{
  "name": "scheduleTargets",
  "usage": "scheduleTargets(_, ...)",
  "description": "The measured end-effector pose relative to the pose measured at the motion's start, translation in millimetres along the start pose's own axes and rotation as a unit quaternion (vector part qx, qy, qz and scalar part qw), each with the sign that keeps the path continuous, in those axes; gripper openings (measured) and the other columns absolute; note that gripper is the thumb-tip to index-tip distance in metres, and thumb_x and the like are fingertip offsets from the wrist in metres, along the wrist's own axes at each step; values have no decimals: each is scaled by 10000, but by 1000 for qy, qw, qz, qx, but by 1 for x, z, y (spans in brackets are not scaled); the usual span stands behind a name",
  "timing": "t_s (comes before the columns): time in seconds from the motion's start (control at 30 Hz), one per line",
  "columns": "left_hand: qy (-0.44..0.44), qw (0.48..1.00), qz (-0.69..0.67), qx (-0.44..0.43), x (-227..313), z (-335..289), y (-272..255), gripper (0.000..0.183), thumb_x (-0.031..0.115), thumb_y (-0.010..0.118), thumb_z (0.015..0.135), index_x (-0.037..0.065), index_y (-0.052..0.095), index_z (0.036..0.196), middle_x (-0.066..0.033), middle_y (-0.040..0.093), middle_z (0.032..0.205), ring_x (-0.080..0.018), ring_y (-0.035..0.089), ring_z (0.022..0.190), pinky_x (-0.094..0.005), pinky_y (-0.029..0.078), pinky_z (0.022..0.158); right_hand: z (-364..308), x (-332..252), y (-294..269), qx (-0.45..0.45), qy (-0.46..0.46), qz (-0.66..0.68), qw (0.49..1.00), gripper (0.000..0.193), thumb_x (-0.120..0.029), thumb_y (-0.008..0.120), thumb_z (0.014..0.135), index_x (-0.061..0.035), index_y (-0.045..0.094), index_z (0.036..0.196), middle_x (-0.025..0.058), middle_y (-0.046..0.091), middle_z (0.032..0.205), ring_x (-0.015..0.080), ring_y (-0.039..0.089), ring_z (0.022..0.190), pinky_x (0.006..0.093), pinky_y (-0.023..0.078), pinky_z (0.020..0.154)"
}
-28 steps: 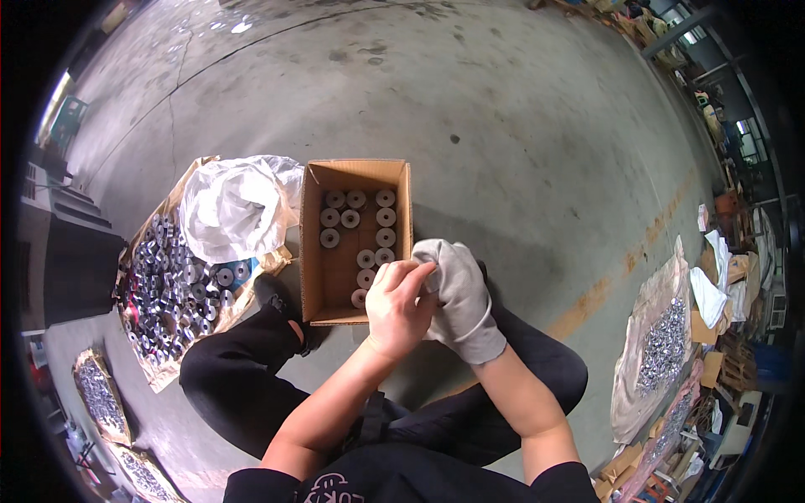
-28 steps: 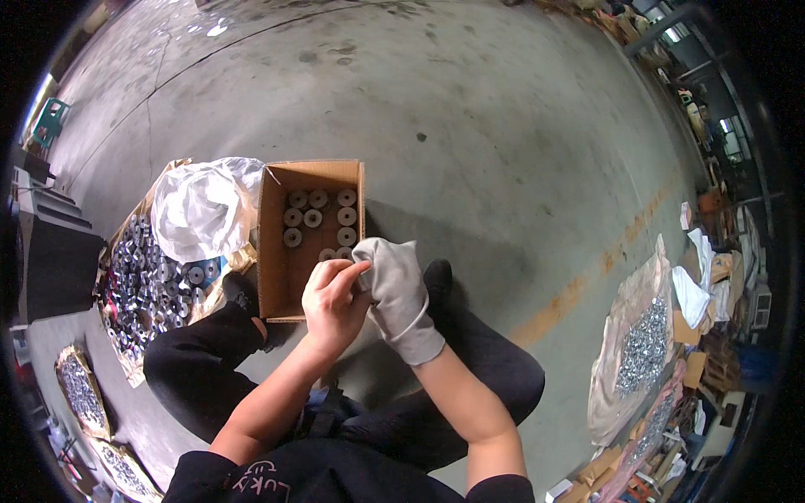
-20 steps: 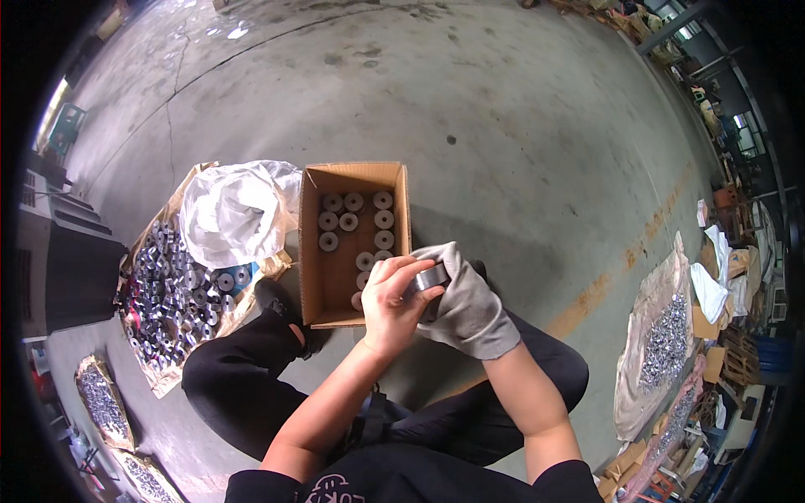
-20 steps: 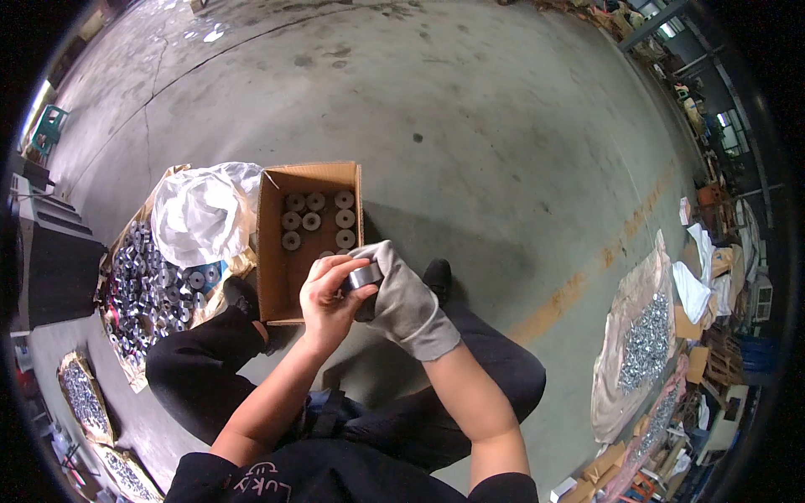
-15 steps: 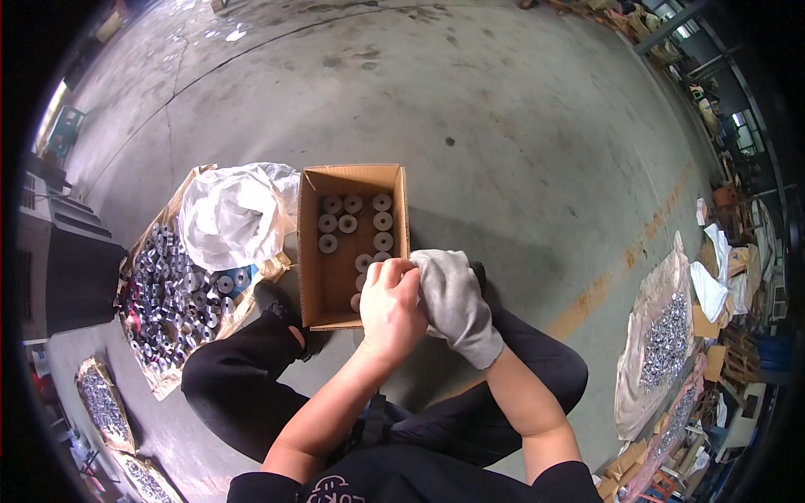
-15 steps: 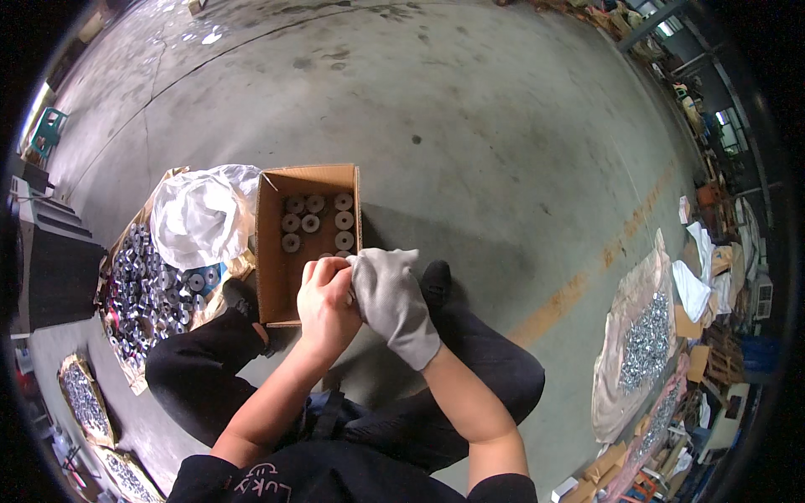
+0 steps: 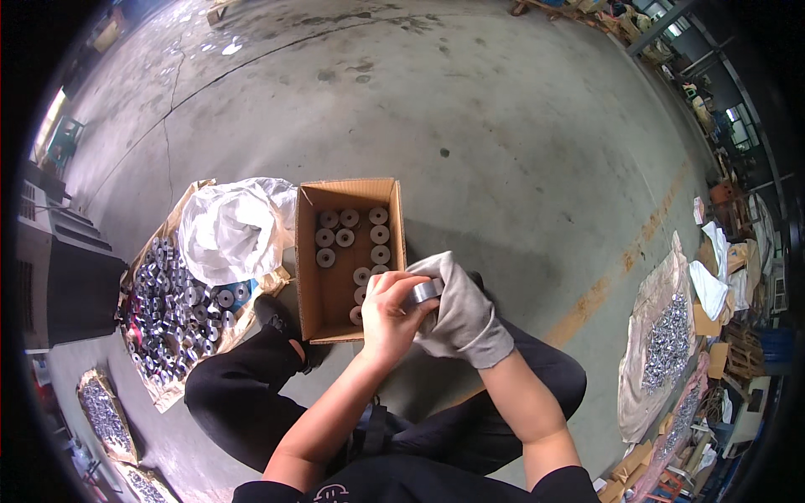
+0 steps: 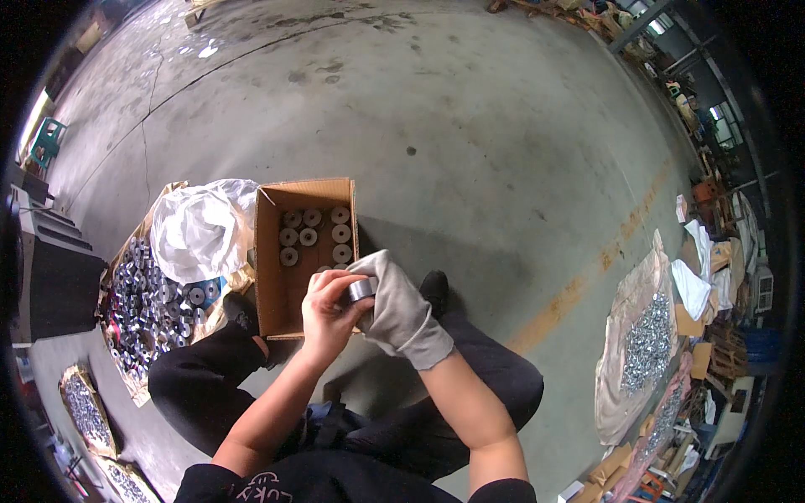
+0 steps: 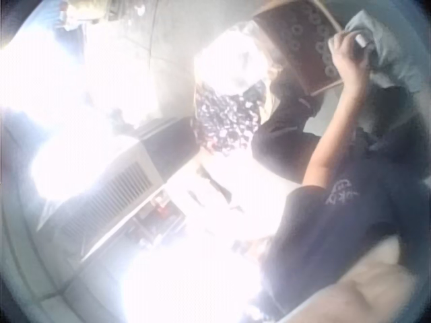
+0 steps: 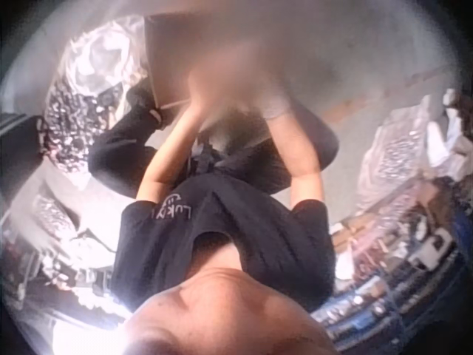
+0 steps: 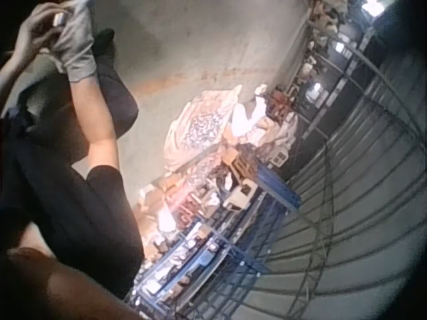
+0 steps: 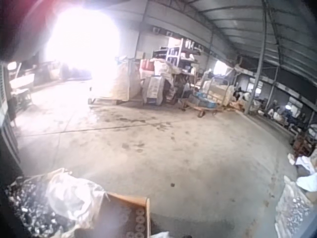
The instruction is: The person cleans cylindrical metal parts with a white cloth.
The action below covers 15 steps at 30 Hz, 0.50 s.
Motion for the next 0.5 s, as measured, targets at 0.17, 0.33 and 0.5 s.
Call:
scheduleTargets(0.17,103,977,187,0,21,3,-2,310,-55,611,564,35,617,860,-84,580,852,-289,538,834,-369,457,711,-2,4,7,1,-10,-71,997,82,-20,441,864,-10,509,911,107,583,788,212,576,717,332,461,672)
scheduleTargets(0.33,74,996,45,11,20,1,-7,349,11,742,565,49,648,899,-83,575,818,-256,540,751,-346,456,646,-5,26,-1,7,64,70,995,90,-38,576,712,-47,511,774,93,548,704,283,531,646,351,452,624)
scheduleTargets(0.5,-3,989,-148,-1,5,-4,0,328,69,783,633,22,668,937,-75,603,872,-204,568,815,-295,458,721,-9,30,9,-80,-11,-52,995,132,-87,628,666,-84,514,733,70,531,677,272,552,699,346,445,629)
Point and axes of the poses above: each hand's wrist, its own z-axis towards the middle knuckle, its own y-axis out of the palm, x = y × z, the point moved 3 cm from there along z, towards the middle knuckle
